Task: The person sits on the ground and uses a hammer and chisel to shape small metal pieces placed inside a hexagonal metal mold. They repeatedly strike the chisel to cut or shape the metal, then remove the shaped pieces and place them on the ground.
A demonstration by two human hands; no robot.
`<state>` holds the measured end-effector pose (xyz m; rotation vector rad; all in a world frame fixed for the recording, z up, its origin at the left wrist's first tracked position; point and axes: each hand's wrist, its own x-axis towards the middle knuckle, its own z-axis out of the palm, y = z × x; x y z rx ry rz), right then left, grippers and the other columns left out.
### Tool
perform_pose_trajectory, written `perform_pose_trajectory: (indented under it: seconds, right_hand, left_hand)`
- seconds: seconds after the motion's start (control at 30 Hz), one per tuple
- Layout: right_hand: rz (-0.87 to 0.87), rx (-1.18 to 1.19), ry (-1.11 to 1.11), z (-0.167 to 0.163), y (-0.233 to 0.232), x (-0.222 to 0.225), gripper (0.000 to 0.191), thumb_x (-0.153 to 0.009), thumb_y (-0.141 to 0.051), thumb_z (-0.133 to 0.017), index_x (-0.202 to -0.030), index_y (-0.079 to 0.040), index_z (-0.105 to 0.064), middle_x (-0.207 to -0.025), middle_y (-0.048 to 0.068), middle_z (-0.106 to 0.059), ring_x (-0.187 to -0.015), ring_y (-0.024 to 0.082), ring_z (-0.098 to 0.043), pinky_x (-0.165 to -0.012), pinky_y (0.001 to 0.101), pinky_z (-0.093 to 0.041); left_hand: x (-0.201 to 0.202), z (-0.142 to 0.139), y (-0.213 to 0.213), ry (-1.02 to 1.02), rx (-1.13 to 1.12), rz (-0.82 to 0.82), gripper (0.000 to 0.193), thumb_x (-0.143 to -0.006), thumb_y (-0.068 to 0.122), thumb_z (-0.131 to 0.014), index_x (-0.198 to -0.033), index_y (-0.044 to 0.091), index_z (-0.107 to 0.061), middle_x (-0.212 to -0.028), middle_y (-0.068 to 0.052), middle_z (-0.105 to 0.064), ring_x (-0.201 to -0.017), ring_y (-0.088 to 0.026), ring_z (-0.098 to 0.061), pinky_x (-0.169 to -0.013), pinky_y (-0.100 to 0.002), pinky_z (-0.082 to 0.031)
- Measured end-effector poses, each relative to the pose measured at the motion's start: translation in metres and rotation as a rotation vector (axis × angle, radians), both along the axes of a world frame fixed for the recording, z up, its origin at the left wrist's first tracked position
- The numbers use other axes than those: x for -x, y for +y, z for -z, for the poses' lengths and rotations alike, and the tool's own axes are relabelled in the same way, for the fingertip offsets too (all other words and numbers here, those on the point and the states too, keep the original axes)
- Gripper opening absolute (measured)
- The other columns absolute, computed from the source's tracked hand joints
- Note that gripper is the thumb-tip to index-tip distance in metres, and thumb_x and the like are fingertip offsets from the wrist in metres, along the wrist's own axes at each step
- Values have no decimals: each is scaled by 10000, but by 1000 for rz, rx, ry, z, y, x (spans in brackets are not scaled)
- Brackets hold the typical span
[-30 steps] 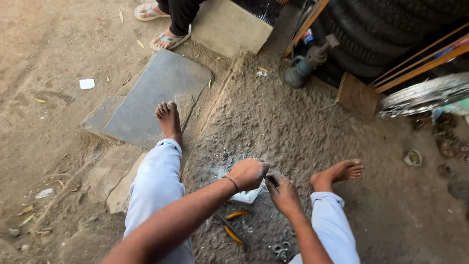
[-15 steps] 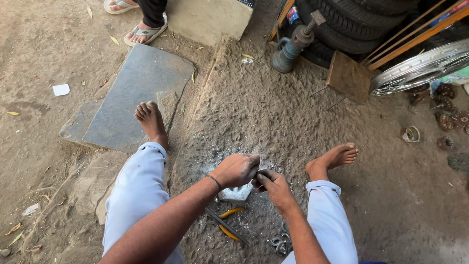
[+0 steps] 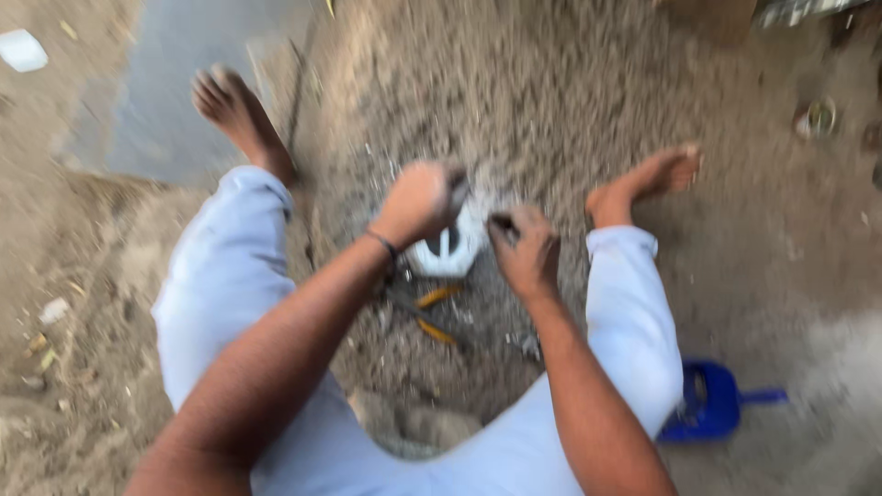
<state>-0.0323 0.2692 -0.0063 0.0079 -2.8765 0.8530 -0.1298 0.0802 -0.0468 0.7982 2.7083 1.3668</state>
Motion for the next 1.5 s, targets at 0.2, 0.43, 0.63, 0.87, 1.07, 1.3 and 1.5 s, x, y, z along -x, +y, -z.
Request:
perform_pose_trajectory:
  seconds: [0.2,0.43,0.63,0.87,1.07,1.3,1.5]
  right_hand:
    - [-36,77,108,-9,-9,-2,203,-877,-116,-835,-1072,-116,-778,-1035,38,-745,-967,203,-687,-820,335,-569]
    - [-35,408,98,18,-1,-3,200,-926,-96,-804,-1118,-135,-764,-1099,29,-729,-960,99,-681,-804,260,-573]
    - [47,339,-37,65,4,-8,152,-957,-152,-778,-1108,-148,-755,-1066,9,-738,-894,92,-676,-725,243,-580]
    - [3,473,-27,73,0,-5,191,-953,-172,-780,-1138,-151,-739,-1127,12,-706,-1000,88,-665,-791,243,-570]
    - [16,537,-58,68,-3,-6,201,-959,-209,-788,-1147,-149,-752,-1160,2,-706,-1025,82,-648,-820,238,-557]
    - [22,502,-80,58,-6,-4,208,-958,-250,-784,-1133,-142,-758,-1134,6,-717,-1030,92,-655,-822,243,-557]
    - [37,452,-121,54,-6,-2,202,-955,-279,-772,-1103,-142,-764,-1102,6,-729,-1028,94,-662,-820,244,-575]
  left_hand:
    - [-2,-20,-9,-30,5,-31,217,-935,222,-646,-814,41,-648,-792,-201,-695,-781,-433,-673,-689,-557,-525]
    - [1,-34,-9,-70,51,13,190,-891,207,-687,-805,39,-665,-748,-216,-680,-750,-444,-661,-666,-560,-515]
    - [3,-36,-11,-64,-1,97,91,-823,143,-676,-789,60,-691,-735,-202,-683,-705,-440,-656,-619,-535,-520]
    - [-2,-34,-10,-127,7,124,56,-790,131,-678,-767,93,-713,-714,-174,-695,-707,-417,-675,-618,-520,-534]
    - [-3,-29,-10,-116,77,132,57,-814,128,-677,-774,103,-710,-701,-160,-702,-689,-392,-694,-635,-507,-554]
    - [-10,-29,-4,-81,193,123,34,-760,70,-701,-792,75,-689,-728,-150,-713,-698,-366,-717,-633,-491,-575]
    - [-9,-27,-3,-104,225,123,125,-687,78,-774,-782,75,-693,-743,-142,-722,-711,-346,-725,-637,-476,-578]
